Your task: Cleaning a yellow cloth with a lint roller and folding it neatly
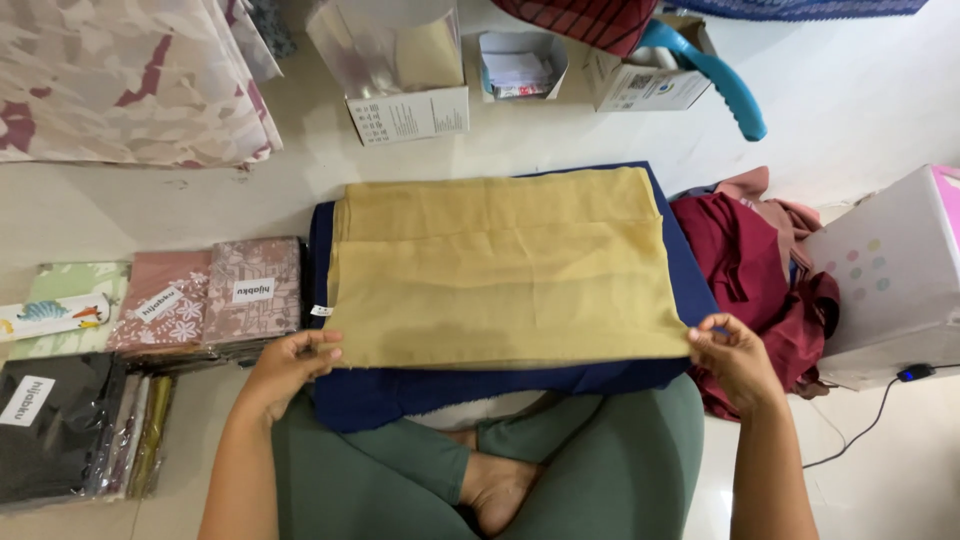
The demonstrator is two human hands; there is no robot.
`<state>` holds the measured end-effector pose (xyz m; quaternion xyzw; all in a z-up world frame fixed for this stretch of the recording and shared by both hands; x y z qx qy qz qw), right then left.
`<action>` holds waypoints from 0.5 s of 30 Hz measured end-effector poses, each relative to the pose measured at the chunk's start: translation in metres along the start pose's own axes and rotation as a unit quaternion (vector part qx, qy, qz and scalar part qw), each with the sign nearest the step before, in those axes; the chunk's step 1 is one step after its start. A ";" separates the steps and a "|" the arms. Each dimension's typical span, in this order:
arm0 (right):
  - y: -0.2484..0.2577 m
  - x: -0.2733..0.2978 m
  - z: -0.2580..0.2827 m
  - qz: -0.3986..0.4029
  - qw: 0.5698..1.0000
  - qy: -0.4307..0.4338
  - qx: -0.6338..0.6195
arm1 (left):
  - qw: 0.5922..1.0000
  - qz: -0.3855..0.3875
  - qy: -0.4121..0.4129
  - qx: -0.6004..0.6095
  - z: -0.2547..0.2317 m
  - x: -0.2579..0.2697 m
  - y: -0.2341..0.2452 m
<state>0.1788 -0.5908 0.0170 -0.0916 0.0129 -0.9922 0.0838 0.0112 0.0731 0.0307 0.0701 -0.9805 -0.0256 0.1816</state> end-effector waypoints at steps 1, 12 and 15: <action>0.001 -0.006 0.007 -0.005 1.000 0.010 -0.016 | 1.000 0.000 -0.001 -0.005 -0.009 -0.001 -0.001; -0.027 -0.036 0.219 -0.039 0.988 0.144 -0.027 | 0.990 -0.026 -0.122 0.069 -0.187 -0.034 0.010; -0.027 -0.007 0.221 -0.048 0.986 0.160 -0.009 | 0.996 -0.049 -0.073 0.024 -0.189 -0.001 0.006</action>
Point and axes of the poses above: each hand's wrist, its own x-axis away from the middle knuckle, its own y-axis out of the back of the hand, z = x × y, the point moved 9 cm from there along -x, towards the middle knuckle, and after that the axes turned 13 degrees about z, right-handed, at the moved point
